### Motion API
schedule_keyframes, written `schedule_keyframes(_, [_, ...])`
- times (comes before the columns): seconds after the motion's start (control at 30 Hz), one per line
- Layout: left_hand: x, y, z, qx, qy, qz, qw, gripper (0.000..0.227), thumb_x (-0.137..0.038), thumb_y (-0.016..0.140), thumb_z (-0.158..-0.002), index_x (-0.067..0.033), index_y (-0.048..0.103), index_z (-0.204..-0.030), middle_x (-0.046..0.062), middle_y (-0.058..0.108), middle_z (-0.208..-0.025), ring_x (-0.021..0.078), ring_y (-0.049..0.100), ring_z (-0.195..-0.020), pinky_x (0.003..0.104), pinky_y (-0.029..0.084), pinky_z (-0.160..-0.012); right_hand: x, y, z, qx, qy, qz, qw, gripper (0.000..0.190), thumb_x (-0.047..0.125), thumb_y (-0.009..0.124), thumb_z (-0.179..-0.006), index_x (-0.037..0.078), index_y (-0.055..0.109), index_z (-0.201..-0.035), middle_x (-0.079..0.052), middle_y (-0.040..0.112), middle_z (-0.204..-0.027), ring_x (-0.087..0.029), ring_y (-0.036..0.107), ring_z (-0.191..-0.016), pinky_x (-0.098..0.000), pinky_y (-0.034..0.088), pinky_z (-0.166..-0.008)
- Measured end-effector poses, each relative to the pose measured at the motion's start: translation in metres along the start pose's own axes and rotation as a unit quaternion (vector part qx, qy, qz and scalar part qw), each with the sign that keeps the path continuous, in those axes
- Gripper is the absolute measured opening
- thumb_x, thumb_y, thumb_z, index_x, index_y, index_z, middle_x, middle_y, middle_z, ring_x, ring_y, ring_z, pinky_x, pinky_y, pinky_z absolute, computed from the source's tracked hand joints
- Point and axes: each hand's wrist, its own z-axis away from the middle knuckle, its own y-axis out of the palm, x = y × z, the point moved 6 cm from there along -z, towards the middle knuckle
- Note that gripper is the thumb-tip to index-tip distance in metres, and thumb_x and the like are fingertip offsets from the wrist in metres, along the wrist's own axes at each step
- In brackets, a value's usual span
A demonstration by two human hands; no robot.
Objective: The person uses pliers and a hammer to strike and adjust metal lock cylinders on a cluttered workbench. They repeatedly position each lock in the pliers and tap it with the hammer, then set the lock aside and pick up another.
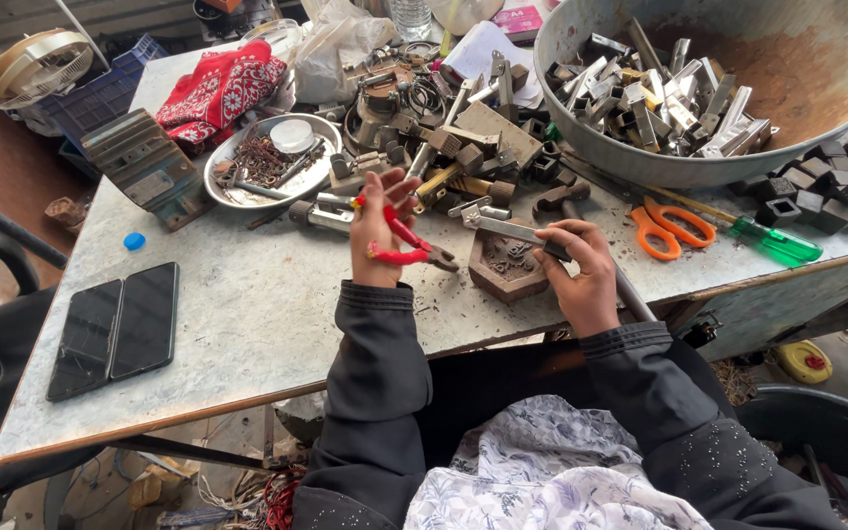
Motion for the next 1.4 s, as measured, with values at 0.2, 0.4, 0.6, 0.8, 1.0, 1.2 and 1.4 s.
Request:
schedule_keyframes(0.2, [0.001,-0.035,-0.017,-0.062,-0.012,-0.28,0.958,0.078,-0.08,0.047,-0.088,-0.0078,0.072,-0.105,0.004,0.063,-0.083,0.005,0.046,-0.053,0.024,0.034,-0.043,0.007,0.001,0.0,0.008,-0.008,0.015,1.0,0.024,0.004,0.077,-0.092,0.006,0.071,-0.115,-0.009,0.059,-0.122,-0.023,0.063,-0.113,-0.0335,0.055,-0.095])
schedule_keyframes(0.4, [0.001,-0.073,0.019,0.042,-0.2,-0.299,0.932,0.086,-0.089,0.046,-0.083,-0.0087,0.074,-0.094,0.008,0.062,-0.068,0.0074,0.045,-0.048,0.025,0.034,-0.043,0.004,0.001,0.0,0.009,-0.022,-0.002,1.0,0.024,0.003,0.076,-0.092,0.004,0.069,-0.115,-0.01,0.057,-0.123,-0.023,0.063,-0.113,-0.0335,0.054,-0.096])
schedule_keyframes(0.6, [-0.021,-0.062,0.065,0.09,-0.251,-0.282,0.922,0.078,-0.081,0.045,-0.083,-0.0129,0.075,-0.104,0.008,0.072,-0.079,0.0114,0.063,-0.063,0.027,0.051,-0.062,-0.021,-0.002,0.0,-0.019,0.02,-0.114,0.993,0.022,0.003,0.071,-0.098,0.005,0.066,-0.12,-0.005,0.06,-0.124,-0.013,0.063,-0.107,-0.026,0.055,-0.092])
schedule_keyframes(0.8, [-0.043,-0.043,0.08,0.083,-0.076,-0.209,0.971,0.081,-0.073,0.051,-0.091,0.0014,0.073,-0.116,0.012,0.078,-0.096,0.0135,0.073,-0.083,0.029,0.059,-0.083,-0.051,0.001,0.004,-0.03,0.137,-0.253,0.957,0.024,0.01,0.068,-0.105,0.003,0.063,-0.128,0.0,0.063,-0.107,-0.006,0.057,-0.097,-0.0213,0.049,-0.086])
schedule_keyframes(1.0, [-0.048,-0.032,0.075,0.114,0.041,-0.19,0.974,0.08,-0.071,0.057,-0.092,0.0027,0.072,-0.119,0.014,0.078,-0.1,0.0159,0.072,-0.088,0.03,0.059,-0.087,-0.052,-0.001,0.002,-0.03,0.148,-0.28,0.948,0.026,0.015,0.068,-0.105,0.003,0.061,-0.127,-0.002,0.062,-0.107,-0.007,0.062,-0.094,-0.0215,0.055,-0.086])
schedule_keyframes(1.2, [-0.039,-0.028,0.081,0.133,0.076,-0.22,0.963,0.077,-0.069,0.056,-0.094,0.0,0.07,-0.124,0.015,0.077,-0.11,0.017,0.072,-0.1,0.032,0.059,-0.095,-0.051,-0.002,0.003,-0.022,0.146,-0.297,0.943,0.028,0.016,0.067,-0.105,0.001,0.058,-0.127,-0.004,0.062,-0.105,-0.008,0.062,-0.092,-0.0242,0.056,-0.084])
schedule_keyframes(1.4, [-0.027,-0.025,0.085,0.197,0.043,-0.2,0.959,0.065,-0.057,0.063,-0.096,-0.0012,0.067,-0.129,0.014,0.074,-0.118,0.0177,0.072,-0.112,0.031,0.057,-0.104,-0.056,-0.003,0.001,-0.048,0.153,-0.368,0.916,0.029,0.017,0.067,-0.106,0.001,0.055,-0.128,-0.006,0.064,-0.101,-0.011,0.064,-0.086,-0.0262,0.057,-0.083])
